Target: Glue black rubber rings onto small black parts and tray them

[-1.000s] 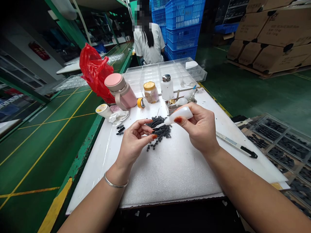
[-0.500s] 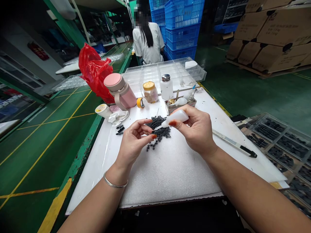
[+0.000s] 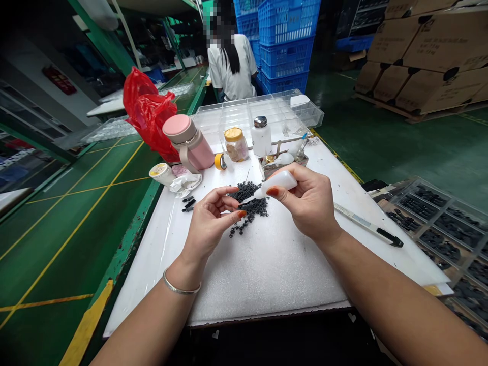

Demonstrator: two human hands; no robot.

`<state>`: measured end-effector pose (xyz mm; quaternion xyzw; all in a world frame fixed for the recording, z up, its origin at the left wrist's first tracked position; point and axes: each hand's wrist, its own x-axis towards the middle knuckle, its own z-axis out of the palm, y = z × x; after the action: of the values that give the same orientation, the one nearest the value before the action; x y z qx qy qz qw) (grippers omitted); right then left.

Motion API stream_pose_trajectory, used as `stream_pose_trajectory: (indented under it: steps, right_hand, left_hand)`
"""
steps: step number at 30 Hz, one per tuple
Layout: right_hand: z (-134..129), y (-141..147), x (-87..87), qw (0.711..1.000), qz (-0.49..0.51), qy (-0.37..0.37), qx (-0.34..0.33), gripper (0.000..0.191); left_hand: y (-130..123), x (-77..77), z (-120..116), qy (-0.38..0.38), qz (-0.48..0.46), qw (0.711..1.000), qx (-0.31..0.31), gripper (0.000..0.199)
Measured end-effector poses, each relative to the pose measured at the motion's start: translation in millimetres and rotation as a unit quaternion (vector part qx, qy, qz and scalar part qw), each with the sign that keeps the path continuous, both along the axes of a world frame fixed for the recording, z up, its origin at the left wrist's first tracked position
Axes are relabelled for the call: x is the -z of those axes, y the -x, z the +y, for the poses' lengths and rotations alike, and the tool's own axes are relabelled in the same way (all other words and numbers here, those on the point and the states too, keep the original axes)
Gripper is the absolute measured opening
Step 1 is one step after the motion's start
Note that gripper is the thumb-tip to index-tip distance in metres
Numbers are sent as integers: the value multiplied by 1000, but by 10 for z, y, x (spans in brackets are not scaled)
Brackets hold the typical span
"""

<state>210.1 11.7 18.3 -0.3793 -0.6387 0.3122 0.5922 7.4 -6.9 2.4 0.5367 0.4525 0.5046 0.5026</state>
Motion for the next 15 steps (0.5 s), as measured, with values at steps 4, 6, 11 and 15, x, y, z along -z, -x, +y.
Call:
stream_pose_trajectory:
  steps: [4,6,11,15]
  right_hand:
    - [-23,4,-32,1000,-20,-8,5,17]
    - [-25,6,-35,1000,-23,-12,6,16]
    - [14,-2,15,999,29,6,-14,21]
    - [98,-50,44,986,146,59,-46,25]
  left_hand:
    - [-6,-12,-5,-1,1,1000,0,46]
    - [-7,-11,-4,0,1,1000,0,46]
    - [-1,-3,2,-1,1,1000,0,46]
    - [8,0,2,-1,6,1000,-4,48]
